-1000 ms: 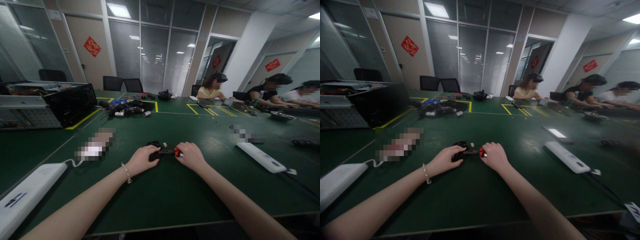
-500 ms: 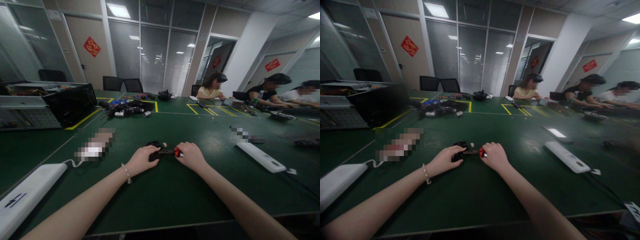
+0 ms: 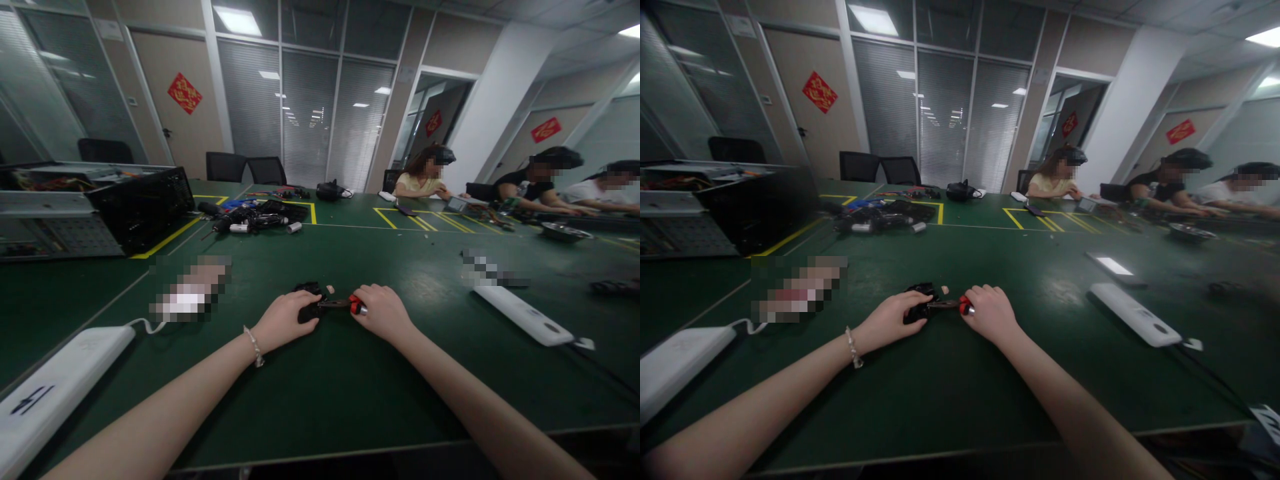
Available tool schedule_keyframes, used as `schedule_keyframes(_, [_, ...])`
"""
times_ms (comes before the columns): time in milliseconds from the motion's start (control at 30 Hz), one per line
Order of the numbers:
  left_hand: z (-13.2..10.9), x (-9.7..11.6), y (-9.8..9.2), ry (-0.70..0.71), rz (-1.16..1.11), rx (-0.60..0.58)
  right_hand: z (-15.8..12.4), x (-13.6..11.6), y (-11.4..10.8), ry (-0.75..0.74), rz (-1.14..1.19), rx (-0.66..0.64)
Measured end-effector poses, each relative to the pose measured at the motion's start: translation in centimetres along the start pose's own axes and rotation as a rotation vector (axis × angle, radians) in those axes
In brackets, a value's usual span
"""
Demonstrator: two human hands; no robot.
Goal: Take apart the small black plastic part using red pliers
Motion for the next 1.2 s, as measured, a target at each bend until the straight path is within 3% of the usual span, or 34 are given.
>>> schedule_keyframes(1200, [0.05,-0.31,0.37,0.022,-0.012,0.01,0.22,-0.21,0.01,0.0,-0.022,-0.027])
Point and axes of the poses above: each hand's wrist, its own z-axis towards the middle knuckle, its own y-axis out of the palm, x = y × z, the point moved 4 cm from there along z, towards the middle knuckle, and after that the axes turned 12 degrees about x, right-handed, at the moved point
